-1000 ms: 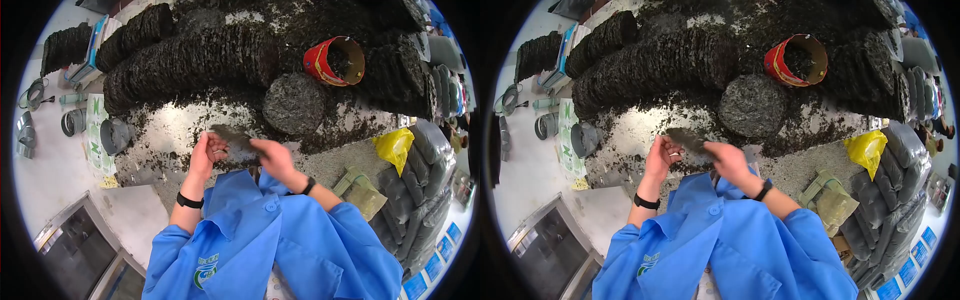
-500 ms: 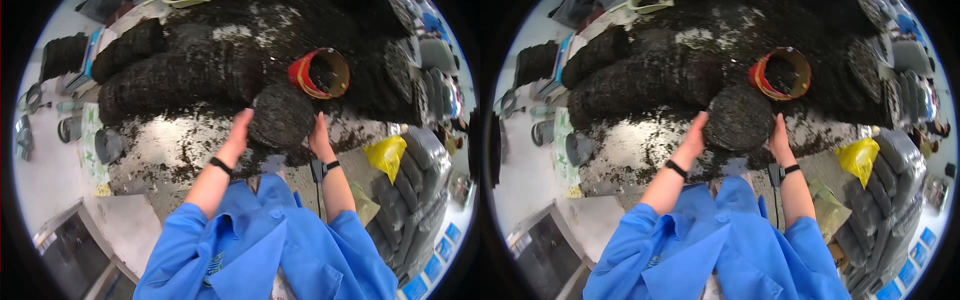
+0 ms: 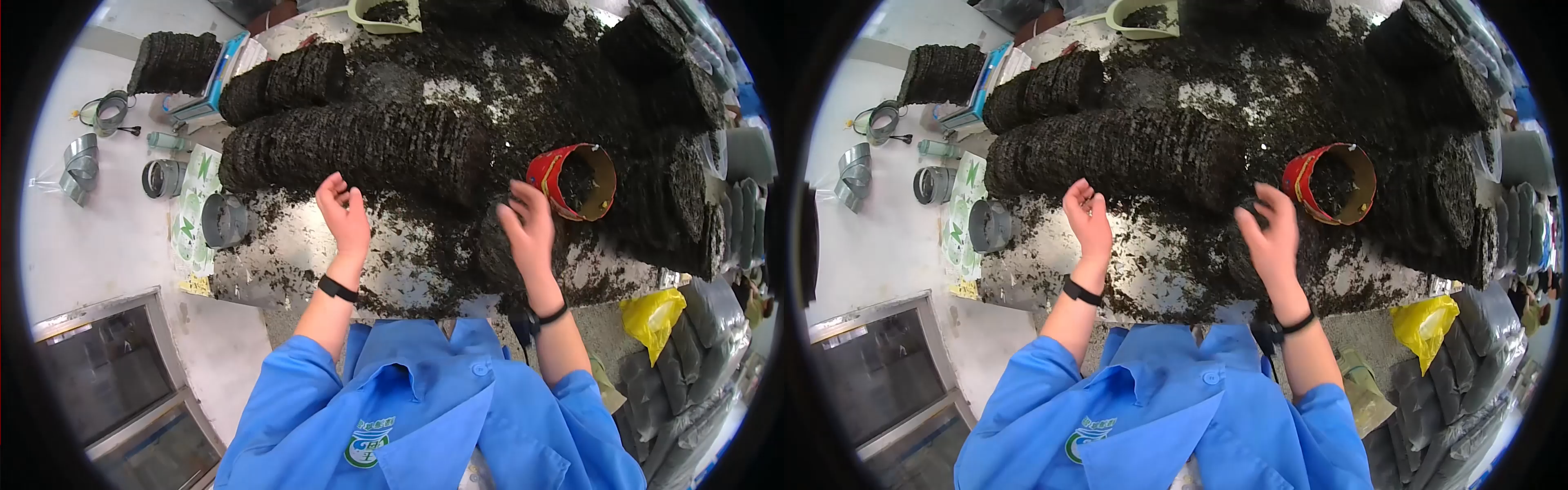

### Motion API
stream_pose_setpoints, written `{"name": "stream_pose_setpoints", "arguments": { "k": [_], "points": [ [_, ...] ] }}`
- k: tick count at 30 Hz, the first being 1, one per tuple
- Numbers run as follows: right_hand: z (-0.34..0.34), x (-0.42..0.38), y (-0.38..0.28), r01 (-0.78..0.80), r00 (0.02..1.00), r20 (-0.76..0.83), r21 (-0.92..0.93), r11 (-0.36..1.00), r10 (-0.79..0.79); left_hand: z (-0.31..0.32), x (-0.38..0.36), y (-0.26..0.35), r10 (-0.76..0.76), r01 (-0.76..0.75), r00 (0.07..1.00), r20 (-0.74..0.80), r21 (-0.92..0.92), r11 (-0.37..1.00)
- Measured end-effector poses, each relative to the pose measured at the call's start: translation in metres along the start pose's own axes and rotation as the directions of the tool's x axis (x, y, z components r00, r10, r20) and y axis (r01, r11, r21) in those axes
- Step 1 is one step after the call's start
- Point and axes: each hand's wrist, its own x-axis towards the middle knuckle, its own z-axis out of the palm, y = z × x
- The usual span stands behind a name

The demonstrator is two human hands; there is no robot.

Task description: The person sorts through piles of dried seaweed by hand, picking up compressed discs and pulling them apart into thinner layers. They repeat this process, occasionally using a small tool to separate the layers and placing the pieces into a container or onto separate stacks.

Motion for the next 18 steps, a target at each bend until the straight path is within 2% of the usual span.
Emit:
{"name": "stream_pose_setpoints", "arguments": {
  "k": [1, 2, 3, 5, 6, 7, 9, 10, 11, 13, 14, 15, 16, 17, 18],
  "points": [
    [0.026, 0.023, 0.006, 0.043, 0.999, 0.018, -0.093, 0.995, -0.042, 0.0, 0.018, 0.002, 0.081, -0.08, 0.997, -0.003, 0.059, 0.995],
    [0.049, 0.043, 0.008, 0.101, 0.995, 0.044, -0.299, 0.949, -0.092, -0.001, 0.03, 0.005, 0.158, -0.157, 0.987, 0.002, 0.119, 0.98],
    [0.065, 0.058, 0.012, 0.154, 0.988, 0.077, -0.492, 0.857, -0.134, -0.002, 0.036, 0.009, 0.14, -0.157, 0.985, 0.097, 0.184, 0.97],
    [0.086, 0.08, 0.034, 0.047, 0.989, 0.137, -0.615, 0.787, 0.048, 0.004, 0.035, 0.01, 0.301, -0.369, 0.929, 0.217, 0.447, 0.815],
    [0.084, 0.087, 0.059, 0.027, 0.989, 0.13, -0.61, 0.792, 0.067, 0.002, 0.035, 0.006, 0.255, -0.326, 0.943, 0.215, 0.434, 0.84],
    [0.075, 0.093, 0.057, 0.032, 0.99, 0.129, -0.616, 0.787, 0.06, 0.0, 0.037, 0.0, 0.258, -0.325, 0.943, 0.21, 0.426, 0.844],
    [0.057, 0.099, 0.055, -0.149, 0.949, 0.209, -0.368, 0.918, 0.238, -0.004, 0.037, -0.015, 0.196, -0.216, 0.976, 0.092, 0.442, 0.871],
    [0.051, 0.106, 0.057, -0.211, 0.955, 0.136, -0.308, 0.928, 0.262, -0.006, 0.039, -0.019, 0.13, -0.168, 0.984, 0.118, 0.416, 0.894],
    [0.043, 0.114, 0.062, -0.295, 0.944, 0.106, -0.16, 0.942, 0.314, -0.006, 0.039, -0.023, 0.127, -0.161, 0.986, 0.11, 0.41, 0.898],
    [0.045, 0.124, 0.066, -0.338, 0.94, 0.077, 0.083, 0.937, 0.332, -0.005, 0.037, -0.017, 0.167, -0.247, 0.965, 0.202, 0.48, 0.842],
    [0.047, 0.126, 0.069, -0.304, 0.943, 0.117, -0.088, 0.949, 0.313, -0.004, 0.036, -0.017, 0.164, -0.275, 0.954, 0.25, 0.525, 0.806],
    [0.061, 0.121, 0.044, -0.255, 0.94, 0.159, -0.254, 0.933, 0.301, 0.0, 0.035, -0.015, 0.165, -0.276, 0.954, 0.249, 0.521, 0.808],
    [0.078, 0.113, 0.025, -0.072, 0.964, 0.205, -0.408, 0.91, 0.168, 0.003, 0.033, -0.012, 0.172, -0.295, 0.948, 0.268, 0.537, 0.791],
    [0.093, 0.109, 0.031, -0.041, 0.978, 0.159, -0.48, 0.876, 0.133, 0.005, 0.032, -0.009, 0.178, -0.315, 0.941, 0.287, 0.553, 0.772],
    [0.097, 0.114, 0.04, -0.067, 0.983, 0.123, -0.453, 0.889, 0.137, 0.007, 0.031, -0.011, 0.19, -0.328, 0.935, 0.3, 0.523, 0.787]
  ]
}}
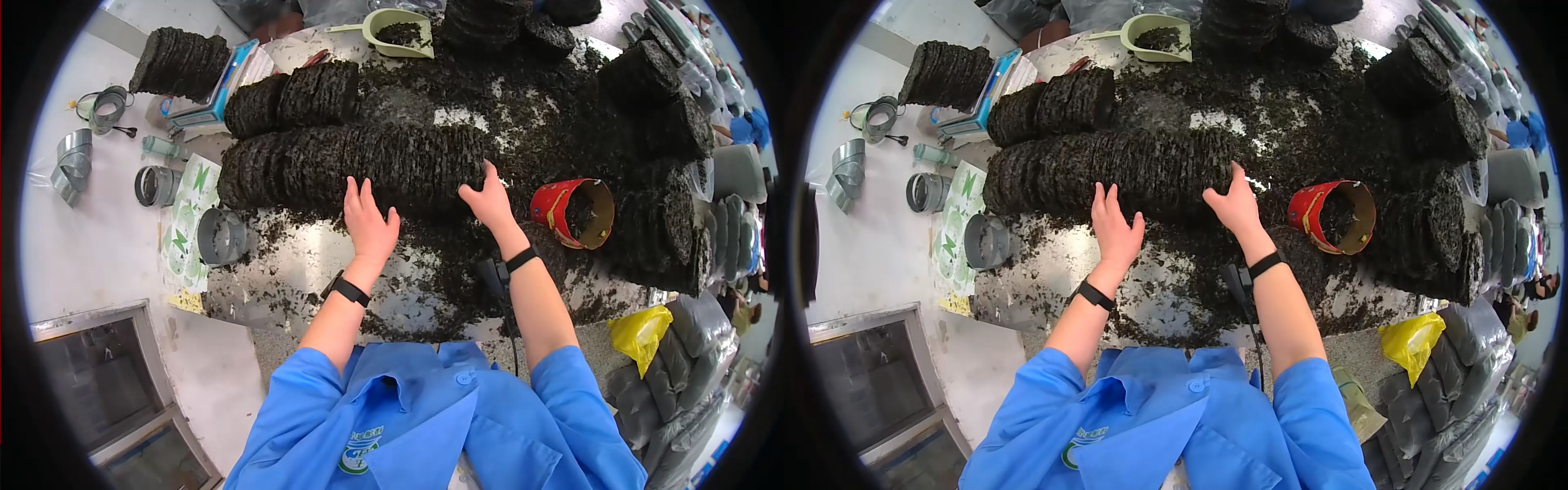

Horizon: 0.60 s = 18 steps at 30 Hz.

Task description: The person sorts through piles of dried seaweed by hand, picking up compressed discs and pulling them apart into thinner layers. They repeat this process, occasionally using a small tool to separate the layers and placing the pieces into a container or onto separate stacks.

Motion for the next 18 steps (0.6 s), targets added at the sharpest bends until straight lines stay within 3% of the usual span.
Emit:
{"name": "stream_pose_setpoints", "arguments": {
  "k": [1, 4, 7, 8, 10, 11, 13, 15, 17, 18],
  "points": [
    [0.006, 0.005, 0.004, -0.02, 0.999, -0.031, 0.037, 0.999, 0.022, -0.001, -0.001, 0.001, 0.003, -0.003, 1.0, 0.001, 0.004, 1.0],
    [0.0, 0.004, 0.013, -0.133, 0.991, 0.068, 0.261, 0.956, 0.119, -0.007, -0.004, 0.007, 0.113, -0.116, 0.992, 0.059, 0.067, 0.991],
    [0.008, 0.004, 0.03, -0.138, 0.99, 0.08, 0.367, 0.92, 0.117, -0.013, -0.001, 0.019, 0.082, -0.094, 0.994, 0.078, 0.163, 0.982],
    [0.014, 0.008, 0.042, -0.132, 0.991, 0.052, 0.317, 0.939, 0.122, -0.011, 0.001, 0.021, 0.084, -0.095, 0.994, 0.075, 0.157, 0.983],
    [0.005, 0.001, 0.035, -0.124, 0.992, 0.044, 0.372, 0.92, 0.116, -0.005, 0.01, 0.023, -0.004, 0.004, 1.0, 0.0, -0.141, 0.99],
    [0.002, -0.002, 0.03, -0.118, 0.993, 0.038, 0.433, 0.893, 0.113, -0.001, 0.017, 0.023, -0.001, 0.0, 1.0, -0.006, -0.144, 0.99],
    [-0.004, -0.003, 0.032, -0.105, 0.994, 0.013, 0.46, 0.882, 0.112, 0.011, 0.033, 0.017, -0.303, 0.312, 0.947, 0.103, -0.514, 0.799],
    [-0.01, -0.003, 0.031, -0.106, 0.993, -0.002, 0.465, 0.879, 0.121, 0.011, 0.047, 0.013, -0.261, 0.294, 0.956, 0.135, -0.436, 0.851],
    [-0.014, -0.005, 0.025, -0.092, 0.994, -0.01, 0.477, 0.874, 0.109, 0.011, 0.055, 0.025, -0.154, 0.156, 0.987, 0.047, -0.03, 0.987],
    [-0.014, -0.004, 0.025, -0.114, 0.992, -0.001, 0.441, 0.89, 0.128, 0.008, 0.057, 0.031, -0.156, 0.157, 0.986, 0.061, -0.007, 0.988]
  ]
}}
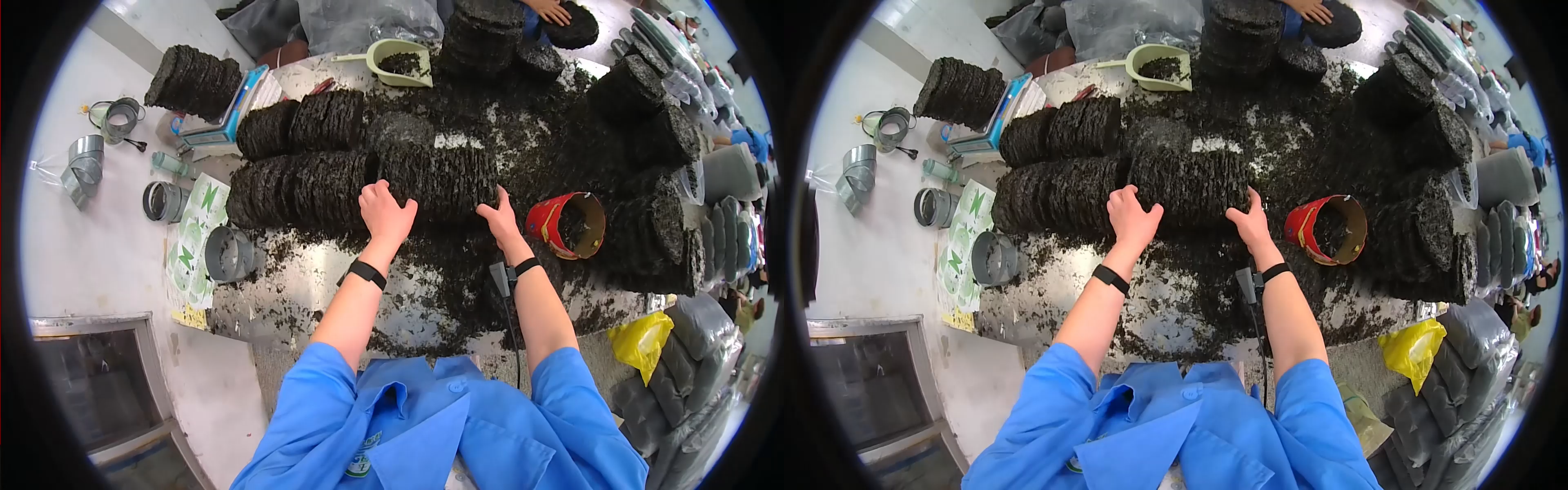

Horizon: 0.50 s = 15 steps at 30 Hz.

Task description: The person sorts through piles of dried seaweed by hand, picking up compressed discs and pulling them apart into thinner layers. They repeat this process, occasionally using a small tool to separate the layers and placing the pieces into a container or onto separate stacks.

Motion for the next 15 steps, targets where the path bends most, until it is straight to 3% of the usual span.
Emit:
{"name": "stream_pose_setpoints", "arguments": {
  "k": [2, 5, 7, 9, 10, 11, 13, 14, 15],
  "points": [
    [-0.001, 0.003, 0.002, -0.009, 1.0, -0.011, -0.073, 0.997, 0.009, 0.003, 0.001, -0.003, -0.001, 0.001, 1.0, -0.006, -0.054, 0.999],
    [-0.006, 0.015, 0.022, -0.038, 0.999, -0.001, -0.04, 0.998, 0.038, 0.011, 0.007, -0.021, -0.002, 0.01, 0.999, 0.039, -0.204, 0.979],
    [-0.009, 0.013, 0.022, -0.029, 0.999, -0.032, -0.042, 0.999, 0.028, 0.013, 0.006, -0.027, -0.09, 0.189, 0.973, 0.212, -0.508, 0.84],
    [-0.015, 0.018, 0.032, -0.01, 1.0, -0.01, 0.006, 1.0, 0.01, 0.008, -0.001, -0.028, -0.105, 0.189, 0.977, 0.185, -0.528, 0.828],
    [-0.015, -0.002, 0.003, -0.021, 1.0, 0.023, 0.118, 0.993, 0.018, -0.006, -0.004, -0.028, 0.02, 0.082, 0.987, 0.159, -0.61, 0.788],
    [-0.013, -0.024, -0.026, -0.079, 0.995, -0.045, 0.126, 0.989, 0.085, -0.025, -0.011, -0.029, 0.136, -0.012, 0.982, 0.128, -0.683, 0.73],
    [-0.015, -0.05, -0.031, -0.158, 0.979, -0.094, 0.196, 0.968, 0.179, -0.106, -0.032, -0.015, 0.306, -0.126, 0.946, 0.102, -0.756, 0.643],
    [-0.015, -0.081, -0.061, -0.209, 0.974, 0.151, 0.307, 0.928, 0.17, -0.148, -0.045, -0.012, 0.425, -0.336, 0.905, 0.028, -0.569, 0.751],
    [-0.008, -0.091, -0.049, -0.225, 0.971, 0.156, 0.316, 0.922, 0.183, -0.183, -0.061, -0.01, 0.551, -0.522, 0.834, -0.009, -0.334, 0.784]
  ]
}}
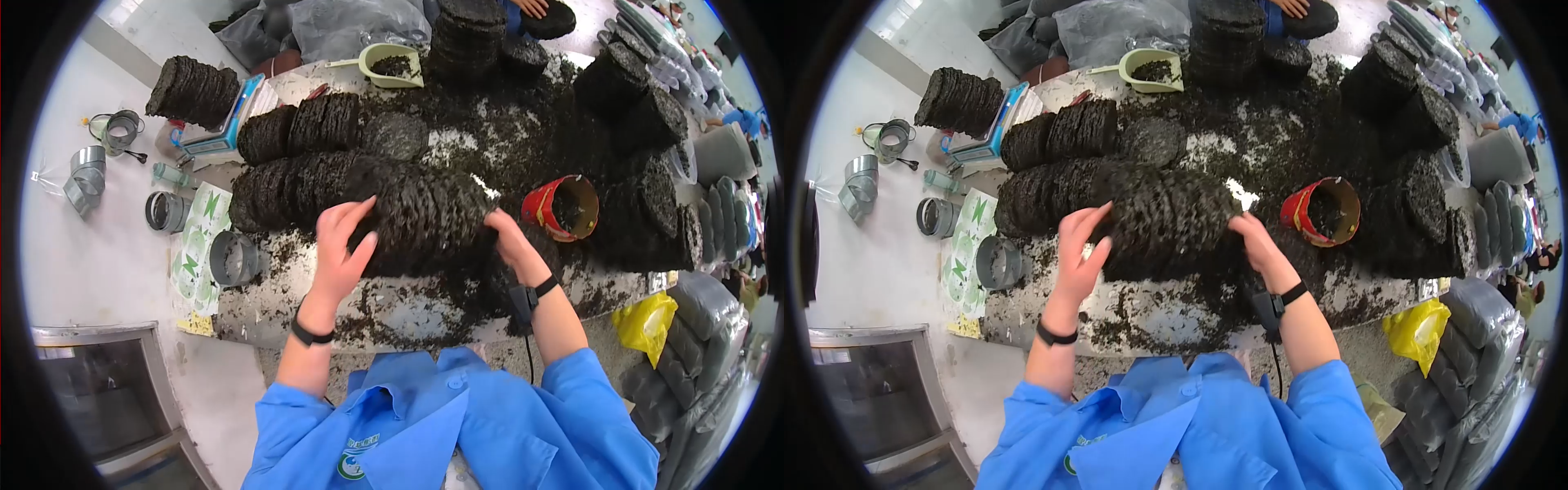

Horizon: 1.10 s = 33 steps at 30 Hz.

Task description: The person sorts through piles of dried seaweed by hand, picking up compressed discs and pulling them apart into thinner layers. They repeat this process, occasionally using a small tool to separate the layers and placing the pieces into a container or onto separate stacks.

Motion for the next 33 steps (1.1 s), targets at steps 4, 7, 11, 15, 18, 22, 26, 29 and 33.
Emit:
{"name": "stream_pose_setpoints", "arguments": {
  "k": [4, 7, 11, 15, 18, 22, 26, 29, 33],
  "points": [
    [0.027, -0.022, 0.099, -0.393, 0.866, 0.416, 0.219, 0.893, 0.278, -0.036, -0.063, 0.041, -0.04, 0.028, 0.992, 0.123, 0.097, 0.995],
    [0.051, -0.025, 0.186, -0.576, 0.783, 0.446, 0.259, 0.775, 0.434, -0.014, -0.108, 0.037, -0.182, 0.127, 0.97, 0.161, 0.303, 0.945],
    [0.046, -0.023, 0.27, -0.555, 0.832, 0.193, 0.264, 0.789, 0.52, 0.036, -0.155, -0.017, -0.316, 0.296, 0.943, 0.107, 0.171, 0.94],
    [0.045, -0.086, 0.218, 0.231, 0.932, -0.105, -0.569, 0.789, -0.348, 0.048, -0.14, -0.005, -0.325, 0.279, 0.934, 0.15, 0.263, 0.924],
    [0.049, -0.119, 0.171, 0.239, 0.969, 0.007, -0.3, 0.924, -0.248, 0.066, -0.137, 0.008, -0.294, 0.228, 0.94, 0.173, 0.322, 0.919],
    [0.055, -0.113, 0.189, 0.011, 0.997, -0.073, 0.037, 0.999, -0.008, 0.081, -0.141, 0.016, -0.281, 0.194, 0.944, 0.171, 0.397, 0.897],
    [0.051, -0.105, 0.189, -0.025, 0.999, -0.046, 0.023, 0.999, 0.026, 0.082, -0.143, 0.017, -0.296, 0.222, 0.943, 0.152, 0.375, 0.9],
    [0.044, -0.094, 0.187, -0.015, 1.0, -0.021, -0.071, 0.997, 0.014, 0.09, -0.142, 0.027, -0.293, 0.21, 0.945, 0.145, 0.419, 0.883],
    [0.018, -0.109, 0.13, 0.131, 0.976, -0.122, -0.334, 0.933, -0.181, 0.114, -0.136, 0.045, -0.38, 0.343, 0.924, 0.049, 0.333, 0.878]
  ]
}}
